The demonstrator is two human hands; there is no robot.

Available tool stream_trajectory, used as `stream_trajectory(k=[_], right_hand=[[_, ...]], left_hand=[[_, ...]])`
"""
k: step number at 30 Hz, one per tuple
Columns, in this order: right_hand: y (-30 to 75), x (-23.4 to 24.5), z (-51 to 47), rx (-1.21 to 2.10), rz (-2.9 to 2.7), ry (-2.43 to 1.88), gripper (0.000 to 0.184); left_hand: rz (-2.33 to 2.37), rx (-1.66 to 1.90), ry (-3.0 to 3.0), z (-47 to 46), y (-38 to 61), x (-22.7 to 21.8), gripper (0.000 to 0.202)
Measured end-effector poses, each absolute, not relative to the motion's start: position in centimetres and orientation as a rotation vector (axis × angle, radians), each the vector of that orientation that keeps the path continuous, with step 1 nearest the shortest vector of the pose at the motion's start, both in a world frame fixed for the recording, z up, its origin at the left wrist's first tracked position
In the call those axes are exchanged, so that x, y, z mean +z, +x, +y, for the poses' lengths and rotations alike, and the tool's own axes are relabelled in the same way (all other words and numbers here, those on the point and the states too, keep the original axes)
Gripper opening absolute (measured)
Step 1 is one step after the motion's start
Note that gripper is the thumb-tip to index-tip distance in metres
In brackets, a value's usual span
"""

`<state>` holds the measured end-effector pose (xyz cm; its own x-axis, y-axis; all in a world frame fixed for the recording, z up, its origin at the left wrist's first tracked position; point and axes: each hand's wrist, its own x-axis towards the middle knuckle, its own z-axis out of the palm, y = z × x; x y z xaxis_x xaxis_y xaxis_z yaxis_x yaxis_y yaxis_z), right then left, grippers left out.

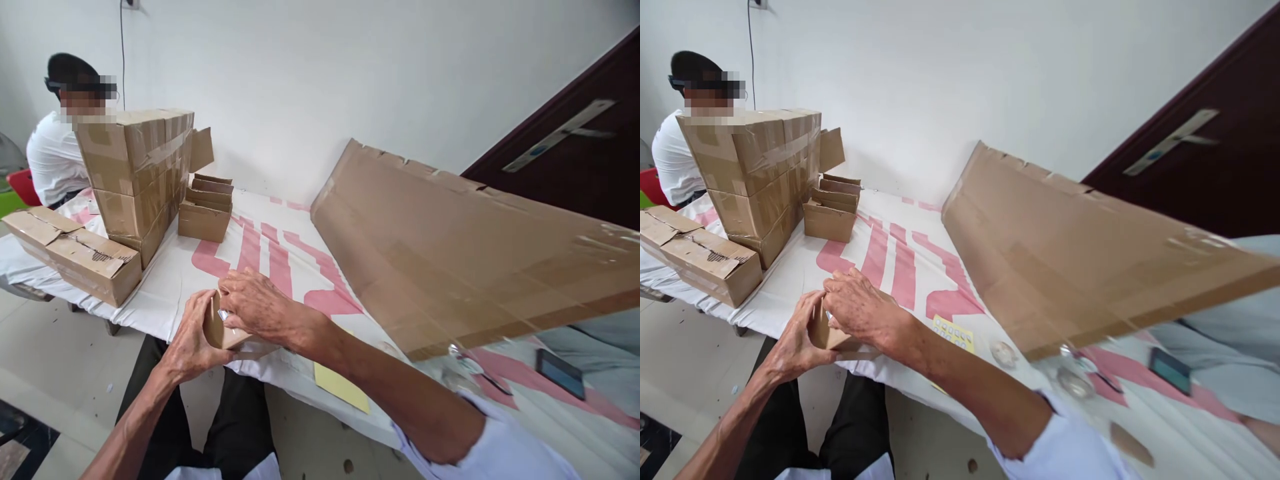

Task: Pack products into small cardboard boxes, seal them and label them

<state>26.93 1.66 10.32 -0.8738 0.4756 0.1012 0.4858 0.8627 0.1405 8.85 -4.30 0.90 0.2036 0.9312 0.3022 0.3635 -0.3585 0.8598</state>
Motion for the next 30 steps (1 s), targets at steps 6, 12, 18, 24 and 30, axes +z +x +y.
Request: stream_trajectory(k=[6, 12, 18, 24, 30], right_hand=[[26.6, 10.9, 1.8, -0.294, -3.046, -0.734, 0.014], [26.2, 12.1, 1.5, -0.202, -3.158, -0.83, 0.016], [26.2, 12.3, 1.7, -0.036, -3.156, -0.843, 0.007], [25.9, 12.2, 1.6, -0.038, -3.159, -0.789, 0.011], [26.4, 11.6, 2.0, -0.073, -3.136, -0.708, 0.008]], left_hand=[[1.183, 1.149, 1.835, -4.1, 9.4, 1.3, 0.103], [1.182, 1.137, 1.827, -4.3, 9.5, 1.6, 0.101], [1.201, 1.135, 1.836, -4.3, 9.5, 1.6, 0.101], [1.191, 1.158, 1.843, -4.3, 9.7, 1.8, 0.099], [1.197, 1.155, 1.822, -4.3, 9.8, 1.8, 0.099]])
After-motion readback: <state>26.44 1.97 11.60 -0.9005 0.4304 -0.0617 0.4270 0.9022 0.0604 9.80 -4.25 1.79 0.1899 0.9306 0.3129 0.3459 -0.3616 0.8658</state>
